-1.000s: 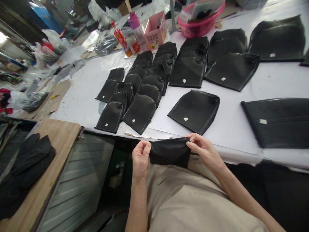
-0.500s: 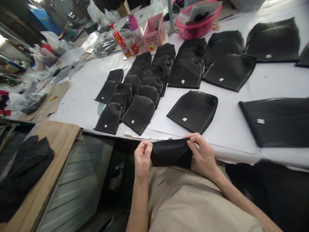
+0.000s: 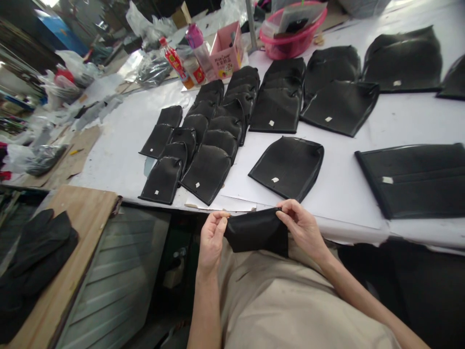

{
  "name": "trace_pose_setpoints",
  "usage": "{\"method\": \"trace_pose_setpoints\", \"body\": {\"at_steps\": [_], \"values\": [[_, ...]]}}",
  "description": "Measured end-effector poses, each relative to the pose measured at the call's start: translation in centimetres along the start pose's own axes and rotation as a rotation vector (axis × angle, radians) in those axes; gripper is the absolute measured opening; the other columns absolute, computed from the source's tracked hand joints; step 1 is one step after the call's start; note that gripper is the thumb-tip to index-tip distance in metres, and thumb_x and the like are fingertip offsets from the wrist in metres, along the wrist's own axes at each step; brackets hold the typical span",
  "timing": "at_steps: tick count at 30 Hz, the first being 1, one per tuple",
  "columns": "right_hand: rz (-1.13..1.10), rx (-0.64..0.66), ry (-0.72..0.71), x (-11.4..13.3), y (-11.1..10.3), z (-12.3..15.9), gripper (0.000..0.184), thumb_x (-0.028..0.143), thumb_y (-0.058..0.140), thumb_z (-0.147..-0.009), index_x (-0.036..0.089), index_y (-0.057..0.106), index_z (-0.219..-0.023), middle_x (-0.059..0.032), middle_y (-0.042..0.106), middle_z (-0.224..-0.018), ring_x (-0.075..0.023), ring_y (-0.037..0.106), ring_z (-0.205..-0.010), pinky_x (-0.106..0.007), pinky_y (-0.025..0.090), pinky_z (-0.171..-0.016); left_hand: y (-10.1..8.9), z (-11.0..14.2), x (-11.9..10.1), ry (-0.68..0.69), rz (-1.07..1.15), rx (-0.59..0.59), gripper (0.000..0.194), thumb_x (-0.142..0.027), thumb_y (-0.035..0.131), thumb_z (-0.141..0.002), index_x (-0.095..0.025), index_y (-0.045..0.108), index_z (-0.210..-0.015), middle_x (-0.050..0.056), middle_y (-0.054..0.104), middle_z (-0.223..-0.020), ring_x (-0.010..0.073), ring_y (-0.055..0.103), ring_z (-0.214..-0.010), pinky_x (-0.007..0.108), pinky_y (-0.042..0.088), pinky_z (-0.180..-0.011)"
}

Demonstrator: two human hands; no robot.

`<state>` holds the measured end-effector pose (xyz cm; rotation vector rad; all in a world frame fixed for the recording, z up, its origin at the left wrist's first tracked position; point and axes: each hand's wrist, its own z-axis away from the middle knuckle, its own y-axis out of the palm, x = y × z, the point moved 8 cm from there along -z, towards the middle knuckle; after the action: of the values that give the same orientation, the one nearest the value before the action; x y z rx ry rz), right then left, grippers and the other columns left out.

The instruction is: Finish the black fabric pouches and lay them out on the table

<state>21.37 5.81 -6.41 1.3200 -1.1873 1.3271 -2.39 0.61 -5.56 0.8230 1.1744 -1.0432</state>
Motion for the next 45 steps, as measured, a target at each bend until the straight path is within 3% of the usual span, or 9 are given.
{"method": "trace_pose_setpoints", "body": {"at_steps": [8, 12, 19, 22, 26, 30, 34, 40, 45], "values": [[-0.009, 0.075, 0.007, 0.7, 0.9, 0.2, 0.019, 0.024, 0.055, -0.092, 0.022, 0.045, -0.077, -0.001, 0.055, -0.086, -0.0161, 0.052, -0.08, -0.027, 0.041, -0.073, 3.2, 0.4, -4.7, 0.311, -0.691, 0.325, 0.016, -0.032, 0.069, -0.085, -0.018, 0.07, -0.093, 0.004, 0.069, -0.089, 0.0175, 0.062, -0.084, 0.026, 0.045, -0.078], [0.005, 0.082, -0.012, 1.0, 1.0, 0.3, 0.017, 0.023, 0.056, -0.092, 0.022, 0.045, -0.078, -0.0009, 0.056, -0.087, -0.0164, 0.053, -0.082, -0.027, 0.041, -0.074, 4.5, 0.3, -4.6, 0.356, -0.739, 0.383, 0.015, -0.031, 0.061, -0.091, -0.018, 0.067, -0.087, 0.002, 0.068, -0.08, 0.0154, 0.061, -0.075, 0.025, 0.043, -0.072], [0.051, 0.074, -0.059, 1.3, 1.1, 0.6, 0.017, 0.022, 0.057, -0.092, 0.022, 0.046, -0.079, -0.0016, 0.058, -0.087, -0.017, 0.056, -0.084, -0.028, 0.042, -0.076, 3.7, -0.4, -2.3, 0.128, -0.599, 0.448, 0.026, -0.035, 0.056, -0.092, -0.016, 0.06, -0.074, -0.001, 0.054, -0.066, 0.0116, 0.048, -0.063, 0.022, 0.037, -0.06], [0.059, 0.095, -0.08, 1.5, 1.3, 0.6, 0.018, 0.022, 0.058, -0.091, 0.022, 0.046, -0.077, -0.0011, 0.058, -0.085, -0.017, 0.056, -0.084, -0.028, 0.043, -0.076, 3.6, -0.3, -2.3, 0.104, -0.648, 0.487, 0.028, -0.036, 0.052, -0.094, -0.016, 0.057, -0.075, -0.001, 0.052, -0.067, 0.0118, 0.046, -0.063, 0.023, 0.036, -0.06], [0.089, 0.11, -0.084, 1.6, 1.6, 0.7, 0.018, 0.022, 0.058, -0.091, 0.023, 0.045, -0.078, -0.0012, 0.059, -0.085, -0.0174, 0.056, -0.083, -0.028, 0.043, -0.075, 4.4, 0.5, -4.1, 0.263, -0.916, 0.486, 0.023, -0.035, 0.047, -0.097, -0.019, 0.061, -0.09, 0.002, 0.063, -0.081, 0.0162, 0.055, -0.073, 0.027, 0.04, -0.07], [0.102, 0.15, -0.094, 1.7, 2.4, 0.9, 0.017, 0.023, 0.058, -0.092, 0.023, 0.045, -0.08, -0.0013, 0.058, -0.083, -0.018, 0.056, -0.082, -0.029, 0.044, -0.075, 6.6, 1.6, -5.4, 0.469, -1.095, 0.481, 0.021, -0.037, 0.053, -0.095, -0.021, 0.063, -0.102, 0.007, 0.067, -0.095, 0.0225, 0.059, -0.087, 0.032, 0.04, -0.079], [0.108, 0.19, -0.113, 1.8, 2.8, 1.0, 0.016, 0.024, 0.058, -0.092, 0.023, 0.046, -0.081, -0.0024, 0.058, -0.085, -0.0187, 0.057, -0.082, -0.031, 0.045, -0.076, 7.8, 1.6, -4.4, 0.431, -0.96, 0.498, 0.022, -0.032, 0.047, -0.097, -0.02, 0.062, -0.087, 0.004, 0.061, -0.081, 0.018, 0.055, -0.074, 0.028, 0.039, -0.068], [0.084, 0.271, -0.178, 1.9, 2.6, 1.2, 0.019, 0.024, 0.07, -0.084, 0.023, 0.052, -0.085, -0.0032, 0.06, -0.091, -0.0195, 0.058, -0.087, -0.032, 0.047, -0.079, 6.9, 0.9, -3.0, 0.197, -0.652, 0.495, 0.021, -0.032, 0.051, -0.095, -0.018, 0.06, -0.082, 0.0, 0.056, -0.075, 0.0141, 0.052, -0.071, 0.023, 0.039, -0.067], [0.097, 0.215, -0.213, 1.9, 2.7, 1.6, 0.011, 0.021, 0.068, -0.086, 0.023, 0.058, -0.082, -0.0045, 0.059, -0.099, -0.0198, 0.059, -0.094, -0.034, 0.048, -0.085, 6.5, 0.6, -1.7, 0.008, -0.439, 0.435, 0.029, -0.041, 0.055, -0.092, -0.016, 0.062, -0.079, 0.0, 0.055, -0.073, 0.0129, 0.049, -0.069, 0.021, 0.038, -0.063]]}}
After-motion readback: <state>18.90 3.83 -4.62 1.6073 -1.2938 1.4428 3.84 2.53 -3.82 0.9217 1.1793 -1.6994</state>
